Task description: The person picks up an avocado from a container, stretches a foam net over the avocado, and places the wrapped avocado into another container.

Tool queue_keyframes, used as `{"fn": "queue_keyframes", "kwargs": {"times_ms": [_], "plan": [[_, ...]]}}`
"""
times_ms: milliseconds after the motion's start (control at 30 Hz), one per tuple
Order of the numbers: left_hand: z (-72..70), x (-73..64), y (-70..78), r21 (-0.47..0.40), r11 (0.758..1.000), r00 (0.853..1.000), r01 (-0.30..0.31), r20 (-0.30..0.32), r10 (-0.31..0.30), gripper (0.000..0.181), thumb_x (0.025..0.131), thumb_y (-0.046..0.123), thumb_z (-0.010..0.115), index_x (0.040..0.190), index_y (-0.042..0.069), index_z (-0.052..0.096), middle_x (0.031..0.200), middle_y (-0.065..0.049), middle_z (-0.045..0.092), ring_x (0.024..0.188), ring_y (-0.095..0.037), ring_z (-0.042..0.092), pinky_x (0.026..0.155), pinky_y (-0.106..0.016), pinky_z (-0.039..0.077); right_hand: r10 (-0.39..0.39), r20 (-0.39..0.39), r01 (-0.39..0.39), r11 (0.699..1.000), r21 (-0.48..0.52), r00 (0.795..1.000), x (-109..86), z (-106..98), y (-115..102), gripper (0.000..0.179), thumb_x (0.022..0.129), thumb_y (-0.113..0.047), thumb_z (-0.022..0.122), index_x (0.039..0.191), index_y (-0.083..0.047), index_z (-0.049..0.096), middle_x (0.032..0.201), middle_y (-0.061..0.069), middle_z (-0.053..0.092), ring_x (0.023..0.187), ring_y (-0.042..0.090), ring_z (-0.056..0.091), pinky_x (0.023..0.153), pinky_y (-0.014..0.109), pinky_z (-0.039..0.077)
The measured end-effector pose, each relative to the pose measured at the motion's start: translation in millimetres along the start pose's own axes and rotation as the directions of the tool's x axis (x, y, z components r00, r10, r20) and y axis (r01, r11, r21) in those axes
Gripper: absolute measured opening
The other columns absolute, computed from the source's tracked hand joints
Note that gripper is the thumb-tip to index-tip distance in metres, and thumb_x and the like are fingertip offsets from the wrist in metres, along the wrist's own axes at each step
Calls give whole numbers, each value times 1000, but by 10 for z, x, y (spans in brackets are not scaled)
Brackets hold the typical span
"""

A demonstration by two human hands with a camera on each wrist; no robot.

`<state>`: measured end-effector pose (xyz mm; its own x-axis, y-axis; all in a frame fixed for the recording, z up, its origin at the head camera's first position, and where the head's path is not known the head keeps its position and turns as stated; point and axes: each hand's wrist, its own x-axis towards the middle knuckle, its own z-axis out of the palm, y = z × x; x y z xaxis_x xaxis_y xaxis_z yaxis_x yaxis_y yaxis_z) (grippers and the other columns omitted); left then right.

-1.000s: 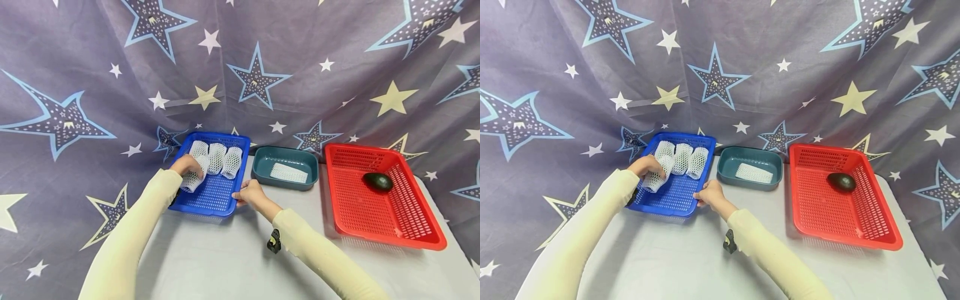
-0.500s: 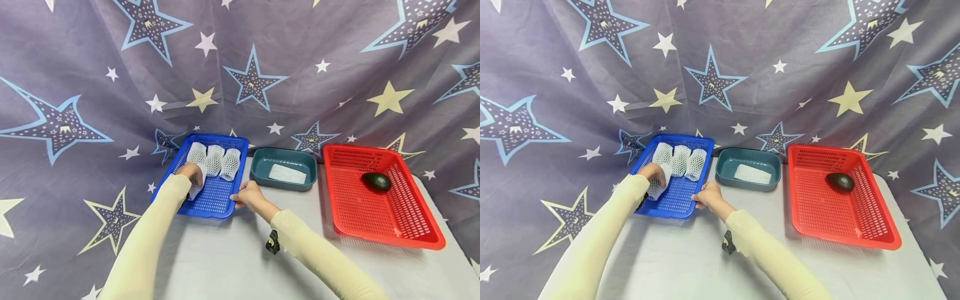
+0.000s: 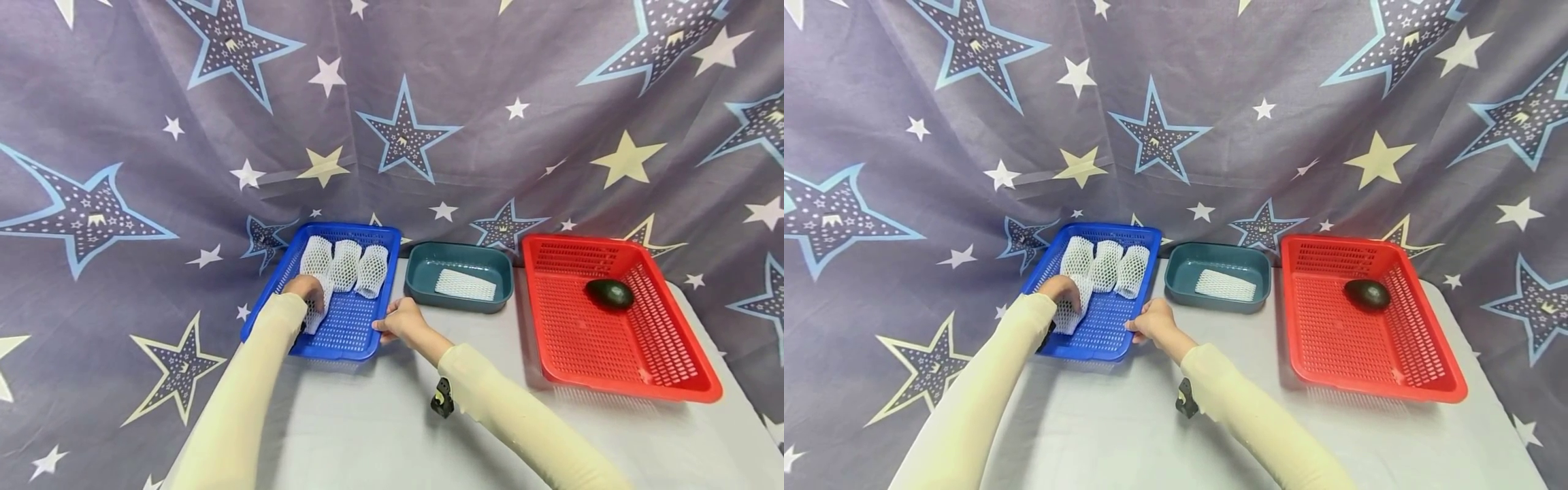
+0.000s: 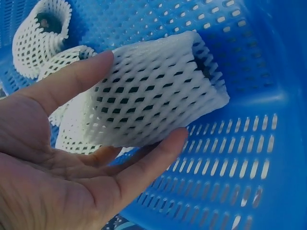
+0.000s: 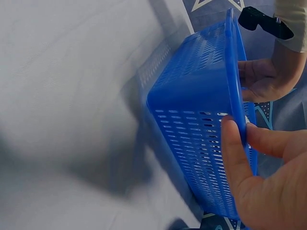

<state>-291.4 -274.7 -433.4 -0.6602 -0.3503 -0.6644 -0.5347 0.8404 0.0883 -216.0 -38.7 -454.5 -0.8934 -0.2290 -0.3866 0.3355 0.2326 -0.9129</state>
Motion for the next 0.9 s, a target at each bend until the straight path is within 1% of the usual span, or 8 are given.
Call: {"fn": "queue_keyframes", "kwargs": {"times_ms": [67, 167, 400, 500, 567, 600, 800, 900], "plan": [[13, 20, -11, -2, 1000, 999, 1, 34, -1, 80, 78, 11, 81, 143, -14, 42, 152, -28, 40, 130, -32, 47, 113, -41, 47, 1, -1, -1, 1000, 1, 1000, 1, 1, 6, 27, 82, 13, 75, 92, 5, 51, 76, 7, 54, 49, 14, 60, 65, 38, 64], [65, 278, -63, -6, 1000, 993, 12, 117, -11, 93, 79, 13, 79, 151, -12, 27, 156, -27, 34, 134, -32, 43, 116, -42, 43, 4, -1, -4, 1000, 3, 1000, -1, -3, 9, 27, 83, 13, 75, 94, 7, 51, 76, 7, 54, 50, 15, 60, 59, 32, 63], [201, 1739, -354, 34, 998, 990, 53, 128, -58, 102, 64, 20, 90, 145, -13, 36, 145, -28, 42, 121, -33, 51, 100, -41, 54, 7, 2, -7, 1000, -2, 1000, -2, -4, 3, 27, 83, 13, 75, 96, 10, 52, 75, 7, 54, 49, 14, 59, 66, 37, 64], [220, 1896, -352, 27, 997, 986, 73, 145, -76, 100, 70, 19, 87, 146, -14, 32, 144, -29, 41, 121, -34, 50, 102, -42, 53, 10, 0, -10, 1000, 1, 1000, -4, -10, -2, 26, 83, 13, 75, 93, 7, 51, 76, 7, 54, 51, 15, 60, 75, 43, 64], [201, 1785, -290, 24, 994, 983, 103, 150, -106, 99, 70, 17, 86, 147, -12, 31, 143, -27, 43, 120, -33, 50, 100, -42, 53, 10, -2, -10, 1000, 5, 1000, -5, -14, -2, 27, 83, 13, 75, 89, 4, 50, 76, 7, 53, 52, 16, 61, 79, 47, 63], [167, 1604, -248, 16, 994, 982, 108, 152, -109, 98, 70, 15, 86, 147, -13, 33, 141, -28, 45, 119, -33, 51, 99, -42, 54, 11, -2, -11, 1000, 7, 1000, -5, -14, -1, 29, 83, 13, 75, 86, 2, 49, 76, 7, 53, 52, 16, 62, 79, 47, 62], [-25, 63, 19, -10, 999, 999, 40, 10, -40, 82, 76, 15, 81, 142, -16, 42, 148, -32, 44, 133, -39, 47, 112, -45, 46, 4, -8, -4, 1000, -11, 1000, -12, -15, 5, 36, 83, 11, 76, 79, -5, 45, 72, 6, 52, 48, 14, 59, 77, 47, 63], [-29, -359, 139, 72, 997, 994, 20, -107, -12, 82, 81, 25, 80, 143, -14, 43, 150, -33, 42, 137, -42, 42, 115, -44, 41, -7, -6, 7, 999, -35, 1000, -17, -8, 10, 36, 83, 10, 77, 77, -6, 45, 69, 5, 52, 47, 14, 59, 75, 46, 63]]}}
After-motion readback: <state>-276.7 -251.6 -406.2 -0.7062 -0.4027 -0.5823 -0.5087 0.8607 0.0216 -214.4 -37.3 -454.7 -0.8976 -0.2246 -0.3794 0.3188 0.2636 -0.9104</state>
